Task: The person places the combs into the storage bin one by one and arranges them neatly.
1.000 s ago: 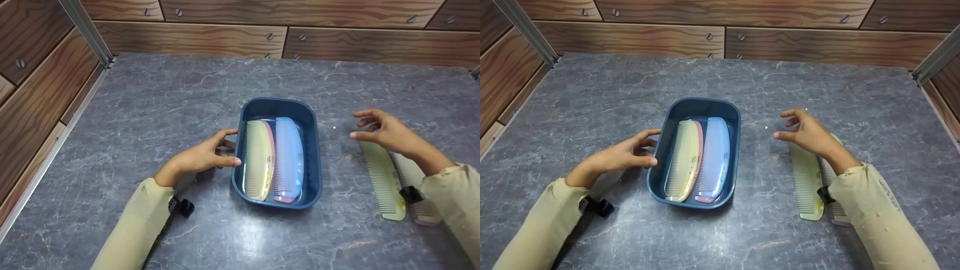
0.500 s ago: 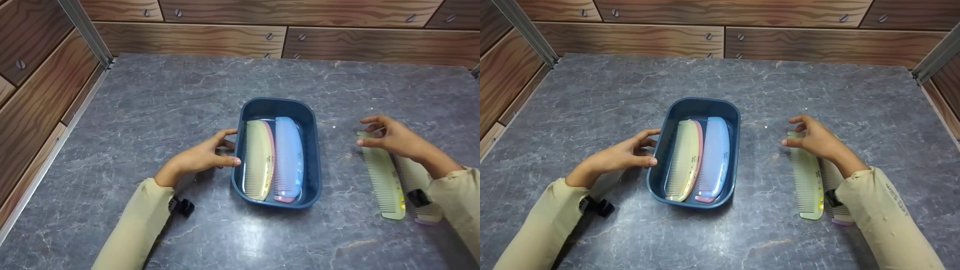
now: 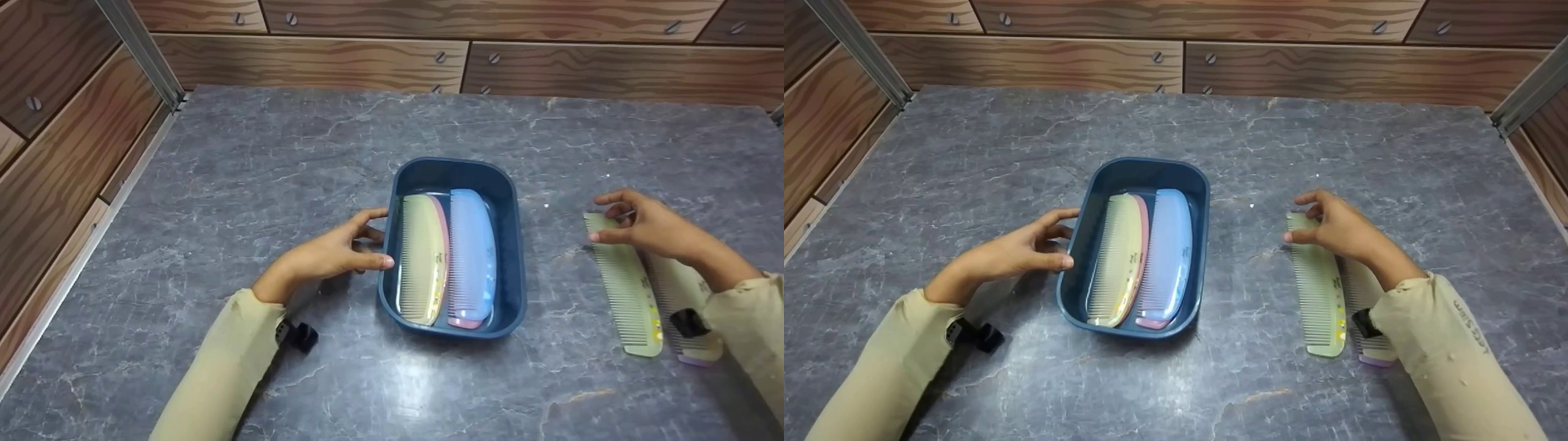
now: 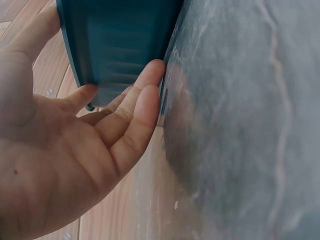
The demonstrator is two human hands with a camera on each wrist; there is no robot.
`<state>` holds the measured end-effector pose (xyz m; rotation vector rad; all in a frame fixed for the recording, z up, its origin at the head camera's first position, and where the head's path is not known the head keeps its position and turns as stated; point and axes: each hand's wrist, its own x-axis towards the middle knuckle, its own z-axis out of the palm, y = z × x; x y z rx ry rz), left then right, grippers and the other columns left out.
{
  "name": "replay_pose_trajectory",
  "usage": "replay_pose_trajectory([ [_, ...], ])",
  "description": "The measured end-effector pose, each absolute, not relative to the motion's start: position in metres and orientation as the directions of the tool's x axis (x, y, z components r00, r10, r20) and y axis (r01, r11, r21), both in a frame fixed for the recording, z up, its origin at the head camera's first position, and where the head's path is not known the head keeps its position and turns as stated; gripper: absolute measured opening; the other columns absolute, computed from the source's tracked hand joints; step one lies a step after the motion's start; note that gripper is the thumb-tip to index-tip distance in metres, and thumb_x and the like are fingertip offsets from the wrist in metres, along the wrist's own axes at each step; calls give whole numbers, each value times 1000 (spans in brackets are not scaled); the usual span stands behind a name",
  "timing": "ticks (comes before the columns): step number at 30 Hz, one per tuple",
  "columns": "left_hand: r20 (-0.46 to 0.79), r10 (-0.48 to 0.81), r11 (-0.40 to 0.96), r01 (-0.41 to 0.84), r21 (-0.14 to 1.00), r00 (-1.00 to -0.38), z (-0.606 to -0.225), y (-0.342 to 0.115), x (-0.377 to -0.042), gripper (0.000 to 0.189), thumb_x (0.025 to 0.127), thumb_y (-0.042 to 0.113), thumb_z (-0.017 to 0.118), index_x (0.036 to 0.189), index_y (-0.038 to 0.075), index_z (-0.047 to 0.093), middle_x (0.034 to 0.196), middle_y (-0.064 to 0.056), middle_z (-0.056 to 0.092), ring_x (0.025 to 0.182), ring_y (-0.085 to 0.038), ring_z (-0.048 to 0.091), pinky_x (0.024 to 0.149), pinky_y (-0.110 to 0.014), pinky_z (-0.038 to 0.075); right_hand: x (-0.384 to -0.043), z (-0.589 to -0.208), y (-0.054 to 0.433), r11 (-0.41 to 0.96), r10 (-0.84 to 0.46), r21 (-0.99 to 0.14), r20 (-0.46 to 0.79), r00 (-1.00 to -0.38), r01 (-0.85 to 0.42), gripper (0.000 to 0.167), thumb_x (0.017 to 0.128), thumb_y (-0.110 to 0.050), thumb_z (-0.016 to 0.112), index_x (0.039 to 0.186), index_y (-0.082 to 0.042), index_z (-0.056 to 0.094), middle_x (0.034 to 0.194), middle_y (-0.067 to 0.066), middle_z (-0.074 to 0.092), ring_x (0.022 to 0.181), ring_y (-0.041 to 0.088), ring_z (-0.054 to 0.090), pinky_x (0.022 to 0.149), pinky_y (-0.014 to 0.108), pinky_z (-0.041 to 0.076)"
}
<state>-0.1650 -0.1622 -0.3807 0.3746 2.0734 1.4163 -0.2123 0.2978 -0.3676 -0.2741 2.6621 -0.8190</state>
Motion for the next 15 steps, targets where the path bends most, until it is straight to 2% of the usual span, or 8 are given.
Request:
replay_pose_trajectory([
  [9, -317, 538, 391, -101, 915, -781, -380, -163, -165, 84, 88, 26, 71, 153, 24, 18, 141, -16, 45, 124, -29, 55, 90, -36, 49, -211, -371, 303, 822, -282, -561, -260, -924, -94, 71, 86, -27, 74, 139, 5, 39, 119, 24, 49, 88, 10, 47, 69, 19, 43],
  [15, -306, 546, 383, -93, 919, -779, -381, -163, -165, 83, 88, 25, 70, 153, 23, 18, 141, -17, 46, 122, -29, 56, 88, -35, 49, -209, -371, 304, 817, -290, -569, -261, -921, -97, 69, 85, -24, 75, 138, 5, 41, 114, 18, 47, 84, 10, 43, 66, 21, 41],
])
